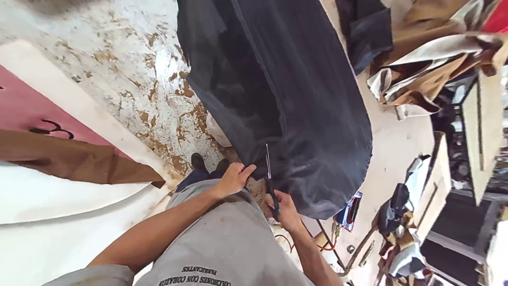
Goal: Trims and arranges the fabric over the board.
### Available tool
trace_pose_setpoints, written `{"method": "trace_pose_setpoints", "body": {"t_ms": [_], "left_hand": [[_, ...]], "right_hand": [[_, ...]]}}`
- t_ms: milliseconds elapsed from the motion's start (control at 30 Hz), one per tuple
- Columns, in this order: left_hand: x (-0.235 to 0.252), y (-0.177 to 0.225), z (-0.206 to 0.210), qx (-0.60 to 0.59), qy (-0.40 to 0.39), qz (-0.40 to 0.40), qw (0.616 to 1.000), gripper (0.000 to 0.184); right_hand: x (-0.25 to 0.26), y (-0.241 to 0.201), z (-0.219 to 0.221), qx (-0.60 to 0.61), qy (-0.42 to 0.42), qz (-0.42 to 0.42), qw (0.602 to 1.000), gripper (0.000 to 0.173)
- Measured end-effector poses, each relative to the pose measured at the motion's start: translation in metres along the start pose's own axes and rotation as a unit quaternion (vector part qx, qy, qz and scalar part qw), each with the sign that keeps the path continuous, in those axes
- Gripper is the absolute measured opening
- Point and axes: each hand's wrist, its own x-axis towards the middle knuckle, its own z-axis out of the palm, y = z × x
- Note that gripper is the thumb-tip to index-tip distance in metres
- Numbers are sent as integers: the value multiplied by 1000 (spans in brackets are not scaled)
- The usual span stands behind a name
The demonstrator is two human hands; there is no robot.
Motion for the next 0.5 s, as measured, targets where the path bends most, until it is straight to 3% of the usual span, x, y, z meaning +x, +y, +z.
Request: {"method": "trace_pose_setpoints", "body": {"t_ms": [133, 300, 500], "left_hand": [[-5, -4, -24, -3, -42, -32, 999, 42], [-6, -3, -54, 94, -82, 14, 992, 47], [-29, -20, -72, 169, -32, 55, 984, 50]], "right_hand": [[10, -28, 2, -8, 28, 6, 1000, 36], [35, -69, -8, -71, 7, 12, 997, 39], [82, -133, -22, -157, -30, 6, 987, 36]]}}
